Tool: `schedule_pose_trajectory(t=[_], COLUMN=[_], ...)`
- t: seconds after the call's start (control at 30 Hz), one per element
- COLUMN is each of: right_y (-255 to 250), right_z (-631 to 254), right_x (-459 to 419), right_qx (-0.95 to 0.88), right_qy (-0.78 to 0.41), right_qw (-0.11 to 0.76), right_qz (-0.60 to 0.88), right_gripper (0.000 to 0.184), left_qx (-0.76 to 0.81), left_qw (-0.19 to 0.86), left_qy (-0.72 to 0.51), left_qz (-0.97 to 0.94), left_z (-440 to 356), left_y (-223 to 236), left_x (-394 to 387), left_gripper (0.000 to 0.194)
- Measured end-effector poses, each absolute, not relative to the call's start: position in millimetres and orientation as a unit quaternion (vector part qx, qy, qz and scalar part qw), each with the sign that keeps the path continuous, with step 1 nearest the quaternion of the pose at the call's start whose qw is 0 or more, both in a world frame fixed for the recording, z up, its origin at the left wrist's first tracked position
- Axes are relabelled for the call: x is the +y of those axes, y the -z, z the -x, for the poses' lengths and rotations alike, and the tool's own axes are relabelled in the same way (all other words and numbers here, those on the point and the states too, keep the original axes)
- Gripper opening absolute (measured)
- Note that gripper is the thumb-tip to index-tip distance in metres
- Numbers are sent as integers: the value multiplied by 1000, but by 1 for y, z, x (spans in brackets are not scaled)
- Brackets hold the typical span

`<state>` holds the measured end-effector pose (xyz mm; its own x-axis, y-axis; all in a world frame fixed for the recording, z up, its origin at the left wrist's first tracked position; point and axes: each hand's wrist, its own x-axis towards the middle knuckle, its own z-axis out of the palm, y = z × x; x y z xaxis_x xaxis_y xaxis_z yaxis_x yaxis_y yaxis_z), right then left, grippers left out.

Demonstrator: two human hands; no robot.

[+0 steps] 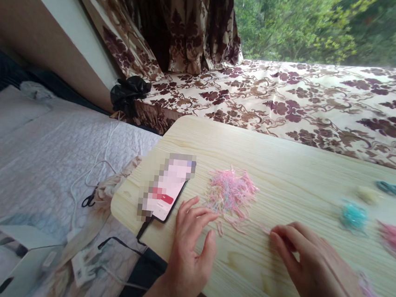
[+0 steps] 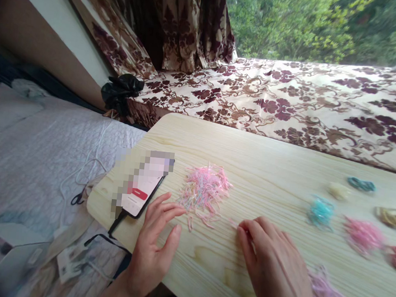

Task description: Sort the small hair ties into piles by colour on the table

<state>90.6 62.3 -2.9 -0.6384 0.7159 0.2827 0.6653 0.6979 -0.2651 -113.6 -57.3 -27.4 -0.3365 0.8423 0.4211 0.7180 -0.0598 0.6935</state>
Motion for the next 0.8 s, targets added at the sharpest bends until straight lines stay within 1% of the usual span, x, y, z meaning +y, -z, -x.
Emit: schedule_pose_trajectory(t=[0.2, 0.37, 0.6, 0.8], right_y=[-6, -2, -1, 6], right_z=[-99, -99, -91, -81], right_x=[59, 58, 62, 63], right_qx=[-900, -902, -912, -912], right_qy=[-52, -70, -59, -57], right_qw=[211, 200, 196, 226], right_qz=[378, 377, 357, 339], right_gripper=[38, 32, 39, 33], left_qx=[683, 672, 678, 682], left_qw=[74, 66, 64, 70], left_qy=[-448, -440, -442, -451], left_qz=[-572, -592, -584, -572], left_z=[114, 115, 114, 112], left_y=[27, 25, 28, 30], left_x=[-57, -56, -57, -57], left_gripper=[34, 34, 36, 39])
